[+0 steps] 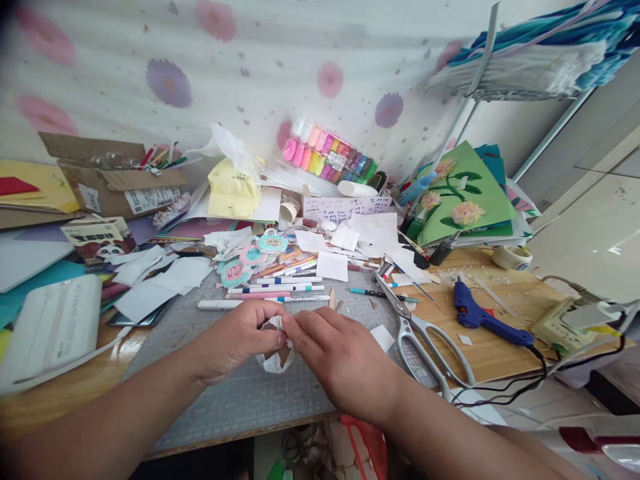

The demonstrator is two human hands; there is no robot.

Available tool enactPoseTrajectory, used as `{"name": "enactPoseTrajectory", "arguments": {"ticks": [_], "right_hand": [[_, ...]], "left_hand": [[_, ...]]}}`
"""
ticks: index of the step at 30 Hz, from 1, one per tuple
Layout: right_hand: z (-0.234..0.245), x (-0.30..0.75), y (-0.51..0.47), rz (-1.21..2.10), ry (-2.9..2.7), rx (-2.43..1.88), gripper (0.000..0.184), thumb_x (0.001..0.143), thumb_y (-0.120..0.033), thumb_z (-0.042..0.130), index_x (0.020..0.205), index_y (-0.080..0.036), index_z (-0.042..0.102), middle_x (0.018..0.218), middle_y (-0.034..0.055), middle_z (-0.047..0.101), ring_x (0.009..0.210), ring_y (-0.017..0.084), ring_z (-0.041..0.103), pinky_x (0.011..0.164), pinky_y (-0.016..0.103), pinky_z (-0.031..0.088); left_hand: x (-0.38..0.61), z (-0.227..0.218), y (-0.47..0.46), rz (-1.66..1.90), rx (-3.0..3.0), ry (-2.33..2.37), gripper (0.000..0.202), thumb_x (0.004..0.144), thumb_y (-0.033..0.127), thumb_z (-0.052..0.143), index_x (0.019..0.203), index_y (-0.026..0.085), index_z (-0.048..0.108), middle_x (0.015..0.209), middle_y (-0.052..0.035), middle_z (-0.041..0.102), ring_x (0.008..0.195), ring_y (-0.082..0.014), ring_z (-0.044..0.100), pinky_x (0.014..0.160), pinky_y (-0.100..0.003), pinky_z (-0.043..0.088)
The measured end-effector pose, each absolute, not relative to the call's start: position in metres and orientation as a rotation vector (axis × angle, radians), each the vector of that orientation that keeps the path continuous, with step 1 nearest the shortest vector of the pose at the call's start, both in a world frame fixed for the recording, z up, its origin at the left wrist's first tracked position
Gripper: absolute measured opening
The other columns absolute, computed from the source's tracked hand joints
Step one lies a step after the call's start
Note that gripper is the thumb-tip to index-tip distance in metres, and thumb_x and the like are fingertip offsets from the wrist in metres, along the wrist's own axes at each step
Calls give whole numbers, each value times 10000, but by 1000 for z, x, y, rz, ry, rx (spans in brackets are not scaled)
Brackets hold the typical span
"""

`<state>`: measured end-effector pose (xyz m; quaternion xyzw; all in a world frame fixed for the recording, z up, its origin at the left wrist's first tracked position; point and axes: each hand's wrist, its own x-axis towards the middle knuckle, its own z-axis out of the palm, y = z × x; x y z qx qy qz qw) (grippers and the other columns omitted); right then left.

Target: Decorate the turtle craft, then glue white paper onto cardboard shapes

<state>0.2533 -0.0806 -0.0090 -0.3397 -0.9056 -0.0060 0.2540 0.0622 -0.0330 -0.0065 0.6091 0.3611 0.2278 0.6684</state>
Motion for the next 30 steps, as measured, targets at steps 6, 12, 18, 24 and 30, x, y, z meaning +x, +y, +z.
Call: {"name": "enactPoseTrajectory", "arguments": {"ticks": [6,12,18,24,30], "right_hand": [[-10,255,-81,984,-1634,-1139,221,896,-278,466,1044,-201,611,865,53,663,747,141,625,673,292,524],[-11,244,-80,1430,-1406,-1260,300,775,-438,609,666,-164,555,568,-21,577,523,96,533,537,233,441],[-10,243,-75,1216,-1563,-1387,239,770,-359,586,618,-181,535,523,-31,539,490,99,472,506,231,378],[-11,240,-71,880,-1722,-1491,204,749,-305,589,584,-193,542,538,-27,539,526,115,462,510,236,346],[-15,241,-68,1265,-1559,-1291,338,833,-457,497,658,-177,565,573,-5,566,564,126,526,567,251,418]], "left_hand": [[61,-7,-32,525,1466,841,40,702,192,571,691,155,559,626,16,583,595,-122,522,561,-238,368],[63,-11,-35,513,1508,841,57,722,208,582,723,157,557,645,16,594,610,-124,534,565,-237,368],[64,-7,-34,528,1359,724,202,757,335,596,725,135,599,645,5,565,598,-105,487,566,-227,369],[68,-9,-33,600,1399,883,289,783,381,554,622,142,555,579,24,476,540,-96,431,503,-212,334],[66,-7,-31,643,1593,969,258,787,343,535,626,147,580,605,24,514,576,-105,448,553,-226,345]]}}
